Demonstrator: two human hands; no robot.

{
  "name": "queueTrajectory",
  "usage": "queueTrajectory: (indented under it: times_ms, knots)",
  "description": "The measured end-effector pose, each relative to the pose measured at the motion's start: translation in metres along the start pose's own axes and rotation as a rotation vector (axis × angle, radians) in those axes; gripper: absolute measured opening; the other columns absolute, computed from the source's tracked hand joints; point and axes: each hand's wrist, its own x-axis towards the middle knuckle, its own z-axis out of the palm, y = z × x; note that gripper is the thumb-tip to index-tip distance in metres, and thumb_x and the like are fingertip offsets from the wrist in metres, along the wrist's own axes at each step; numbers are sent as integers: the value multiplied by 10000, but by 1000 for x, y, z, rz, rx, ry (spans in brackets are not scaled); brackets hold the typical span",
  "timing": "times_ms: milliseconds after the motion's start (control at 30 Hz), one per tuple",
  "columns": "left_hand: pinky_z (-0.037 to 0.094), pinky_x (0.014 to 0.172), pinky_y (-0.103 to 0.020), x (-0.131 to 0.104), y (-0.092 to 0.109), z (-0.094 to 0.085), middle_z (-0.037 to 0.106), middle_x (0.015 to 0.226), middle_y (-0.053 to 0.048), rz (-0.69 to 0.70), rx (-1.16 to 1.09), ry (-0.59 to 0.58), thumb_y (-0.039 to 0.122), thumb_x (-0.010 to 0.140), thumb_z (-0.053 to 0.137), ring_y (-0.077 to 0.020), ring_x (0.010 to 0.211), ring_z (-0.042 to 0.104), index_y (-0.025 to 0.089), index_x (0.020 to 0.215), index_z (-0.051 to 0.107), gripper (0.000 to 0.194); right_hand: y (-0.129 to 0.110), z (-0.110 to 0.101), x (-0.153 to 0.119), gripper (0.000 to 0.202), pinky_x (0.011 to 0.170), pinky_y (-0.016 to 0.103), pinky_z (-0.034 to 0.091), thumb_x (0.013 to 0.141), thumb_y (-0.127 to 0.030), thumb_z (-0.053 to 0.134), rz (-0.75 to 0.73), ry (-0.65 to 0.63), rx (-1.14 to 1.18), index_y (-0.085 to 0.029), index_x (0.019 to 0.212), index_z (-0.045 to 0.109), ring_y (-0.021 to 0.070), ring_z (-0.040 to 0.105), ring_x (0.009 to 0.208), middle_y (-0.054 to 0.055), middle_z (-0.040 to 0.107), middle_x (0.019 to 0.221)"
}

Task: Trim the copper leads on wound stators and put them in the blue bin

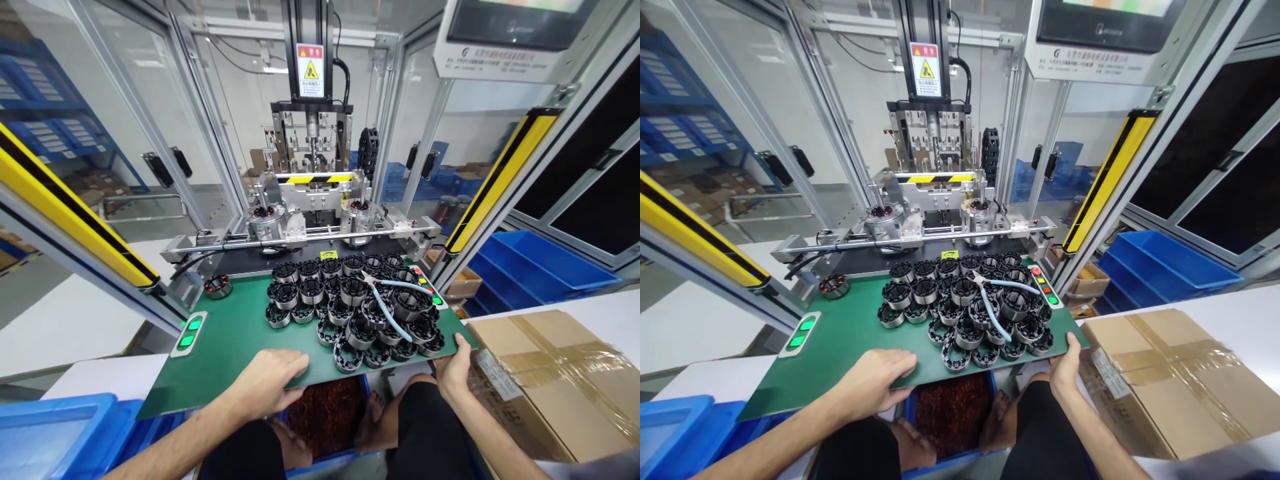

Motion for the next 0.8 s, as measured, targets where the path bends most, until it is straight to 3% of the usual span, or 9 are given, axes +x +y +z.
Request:
queueTrajectory:
  times_ms: [267,500,800]
  knots:
    - [344,694,-366,0,-1,1,695,910,3,12,-12,15,299,918,695,-212,796,651,247,900,431,269,2,-3,3,557,775,243,615,729,-504,707,-14,-13,-22,-208,1202,707,206,700,1187,24,773,1260]
    - [330,686,-360,-1,-1,1,681,890,3,11,-28,17,282,904,703,-215,791,641,246,894,432,274,5,-6,6,568,975,331,613,748,-536,701,-35,-43,-48,-213,1215,686,227,692,1214,29,778,1217]
    - [322,688,-360,-1,-2,4,691,908,3,15,-33,25,282,903,699,-209,790,643,244,895,417,284,1,-1,1,570,856,270,610,737,-507,699,-9,-21,-19,-216,1226,711,201,701,1176,7,775,1257]
